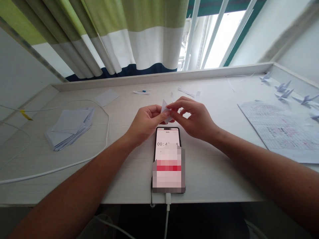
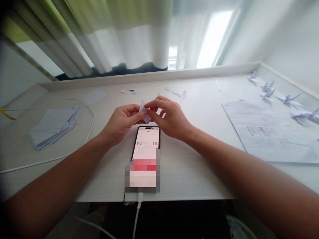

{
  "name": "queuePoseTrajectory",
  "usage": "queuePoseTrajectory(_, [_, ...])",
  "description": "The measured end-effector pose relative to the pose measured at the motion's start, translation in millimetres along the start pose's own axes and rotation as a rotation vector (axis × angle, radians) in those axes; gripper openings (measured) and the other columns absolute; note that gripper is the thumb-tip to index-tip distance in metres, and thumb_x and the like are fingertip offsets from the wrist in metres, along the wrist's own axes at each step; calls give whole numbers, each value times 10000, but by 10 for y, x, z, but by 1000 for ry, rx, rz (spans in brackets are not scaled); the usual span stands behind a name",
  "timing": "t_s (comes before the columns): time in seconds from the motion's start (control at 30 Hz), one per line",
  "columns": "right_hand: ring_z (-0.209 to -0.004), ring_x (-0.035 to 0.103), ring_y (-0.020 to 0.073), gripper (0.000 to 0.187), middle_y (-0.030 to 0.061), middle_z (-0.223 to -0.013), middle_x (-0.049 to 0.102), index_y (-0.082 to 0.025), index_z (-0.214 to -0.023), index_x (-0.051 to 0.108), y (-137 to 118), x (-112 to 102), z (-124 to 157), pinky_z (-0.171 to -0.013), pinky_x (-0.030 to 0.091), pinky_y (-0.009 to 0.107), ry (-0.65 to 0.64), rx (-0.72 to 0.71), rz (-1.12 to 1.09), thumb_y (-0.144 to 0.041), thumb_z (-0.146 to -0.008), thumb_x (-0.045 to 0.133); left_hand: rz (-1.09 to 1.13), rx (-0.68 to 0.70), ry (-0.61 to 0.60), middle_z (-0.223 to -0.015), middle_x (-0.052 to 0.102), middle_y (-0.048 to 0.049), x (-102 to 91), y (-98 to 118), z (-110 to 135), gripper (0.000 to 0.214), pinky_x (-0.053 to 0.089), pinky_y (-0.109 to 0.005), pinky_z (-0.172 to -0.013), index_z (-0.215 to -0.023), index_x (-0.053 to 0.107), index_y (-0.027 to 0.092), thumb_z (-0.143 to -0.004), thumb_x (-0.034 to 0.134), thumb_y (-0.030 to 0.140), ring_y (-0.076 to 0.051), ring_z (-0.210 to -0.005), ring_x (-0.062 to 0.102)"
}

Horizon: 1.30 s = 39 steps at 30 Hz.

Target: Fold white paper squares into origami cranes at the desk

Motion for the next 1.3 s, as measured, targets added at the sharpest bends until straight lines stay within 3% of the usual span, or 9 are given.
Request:
queuePoseTrajectory(0.23, [-830, 701, 177, 80, 39, -959, 707, -218, -997, 775, 71, -38, -25, -689, 616, 344, 11, 69, -75, -239, -954, 710, 80, -30, -51, -924, 811, -89, 31, -7, -12, 298, 628, -426, -937, -986, 795, 141, -809, 871, 368, -252, -929, 795])
queuePoseTrajectory(0.6, [-878, 652, 191, 115, 28, -977, 684, -279, -958, 824, -21, -49, -30, -728, 583, 370, -18, -63, -5, -221, -933, 728, 188, -83, -54, -961, 809, -90, 21, -47, -14, 203, 613, -401, -977, -1002, 797, 129, -861, 811, 274, -207, -909, 789])
queuePoseTrajectory(0.8, [-867, 647, 187, 123, 25, -976, 691, -278, -910, 825, -44, -63, -28, -740, 571, 374, -9, -98, -14, -199, -913, 730, 182, -73, -60, -951, 806, -83, 21, -31, -5, 258, 620, -368, -946, -995, 798, 128, -899, 807, 368, -185, -886, 779])
queuePoseTrajectory(0.97, [-919, 672, 211, 20, 35, -989, 704, -244, -879, 772, 37, -60, -43, -760, 592, 388, -5, 22, -145, -262, -889, 769, 166, -46, -90, -963, 819, -87, 43, -17, -11, 315, 618, -373, -954, -1045, 783, 138, -845, 876, 362, -206, -928, 790])
queuePoseTrajectory(1.13, [-891, 719, 220, 226, 62, -958, 749, -184, -974, 731, 193, -8, -36, -750, 604, 394, -11, 193, -249, -367, -872, 816, 145, -51, -75, -915, 820, -79, 48, -32, -22, 406, 617, -400, -934, -1048, 733, 149, -803, 908, 422, -222, -899, 799])
queuePoseTrajectory(1.3, [-738, 712, 189, 348, 50, -830, 737, -160, -873, 734, 302, 41, -24, -700, 616, 381, -19, 293, -338, -492, -848, 838, 84, -44, -100, -855, 810, -71, 96, -40, -1, 462, 615, -387, -841, -1033, 622, 170, -829, 870, 502, -244, -873, 803])
Point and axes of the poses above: each hand's wrist, its own z-axis away from the middle knuckle, its own x-axis out of the palm, y = z × x, the point moved 10 cm from there along -z, towards the middle knuckle
